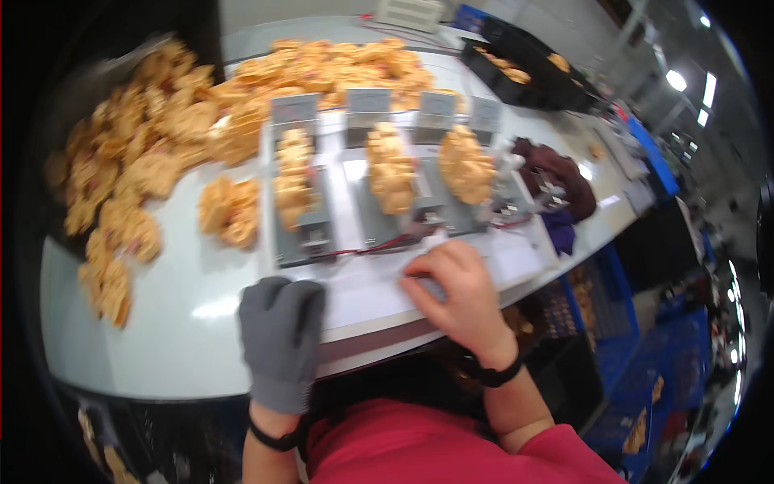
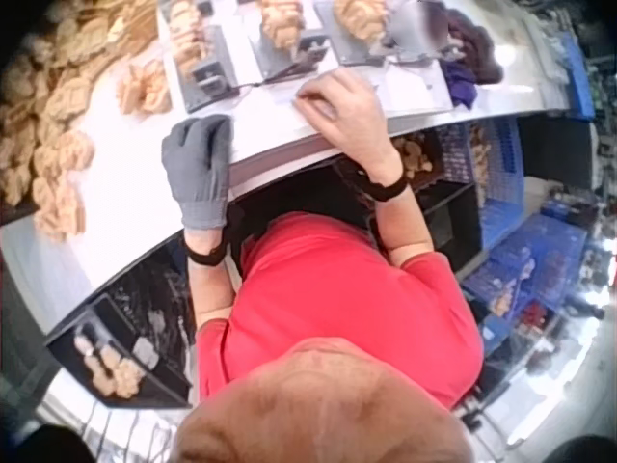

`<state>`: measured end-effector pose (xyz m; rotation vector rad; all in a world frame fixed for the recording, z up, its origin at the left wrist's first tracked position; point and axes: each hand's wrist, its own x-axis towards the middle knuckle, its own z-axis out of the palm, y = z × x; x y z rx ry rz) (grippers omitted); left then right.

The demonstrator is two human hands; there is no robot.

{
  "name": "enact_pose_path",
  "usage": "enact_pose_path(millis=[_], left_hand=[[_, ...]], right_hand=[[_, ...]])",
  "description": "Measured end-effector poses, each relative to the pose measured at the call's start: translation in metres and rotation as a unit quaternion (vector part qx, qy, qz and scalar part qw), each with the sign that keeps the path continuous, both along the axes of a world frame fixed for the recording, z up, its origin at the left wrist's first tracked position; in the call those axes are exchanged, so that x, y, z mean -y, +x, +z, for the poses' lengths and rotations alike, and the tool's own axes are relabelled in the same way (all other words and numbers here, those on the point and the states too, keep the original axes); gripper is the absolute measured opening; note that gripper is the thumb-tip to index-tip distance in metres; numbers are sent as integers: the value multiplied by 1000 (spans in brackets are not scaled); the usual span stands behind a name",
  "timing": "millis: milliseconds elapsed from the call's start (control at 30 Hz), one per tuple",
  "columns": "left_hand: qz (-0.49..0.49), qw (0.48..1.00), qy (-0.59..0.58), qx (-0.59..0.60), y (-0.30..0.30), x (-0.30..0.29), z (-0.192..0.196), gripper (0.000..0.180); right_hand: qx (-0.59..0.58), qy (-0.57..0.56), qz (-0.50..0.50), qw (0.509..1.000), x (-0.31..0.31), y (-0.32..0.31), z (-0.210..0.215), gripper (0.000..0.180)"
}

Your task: The person assembles yellow plastic electrical components by inserting them into a white testing jig with metal clamps. They connect red and black wires to the components and the jig, then remove the components and place them into a black bin. The process is repeated for multiple units.

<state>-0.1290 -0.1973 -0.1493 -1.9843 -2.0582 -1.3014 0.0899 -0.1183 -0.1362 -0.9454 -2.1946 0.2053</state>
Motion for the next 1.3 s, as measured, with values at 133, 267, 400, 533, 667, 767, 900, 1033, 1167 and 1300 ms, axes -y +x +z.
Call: enact_pose_path(millis=[133,267,400,533,667,767,900,1033,1167,1300], left_hand=[[6,1000,-23,18,4,3,5,13],[3,998,-50,33,7,2,6,14],[0,997,-68,39,6,4,7,16],[5,994,-90,55,6,6,9,19],[-19,991,-126,50,2,7,14,18],[-13,990,-130,55,3,7,16,19],[1,988,-137,63,4,8,17,19],[-12,991,-117,63,4,6,16,21],[-18,994,-90,52,4,3,12,19],[-28,998,-57,30,0,5,11,19]], right_hand=[[6,-1,-2,1000,-1,1,0,13],[9,-20,-8,1000,1,3,1,13],[14,-33,-10,999,0,3,1,15],[16,-37,-10,999,1,2,1,17],[20,-43,-11,999,0,3,1,19],[22,-46,-8,999,0,3,2,18],[23,-50,-6,998,-1,2,3,18],[21,-36,-8,999,-2,2,1,19],[29,-43,-25,998,1,1,4,18],[20,-44,-29,998,3,-3,4,17]])
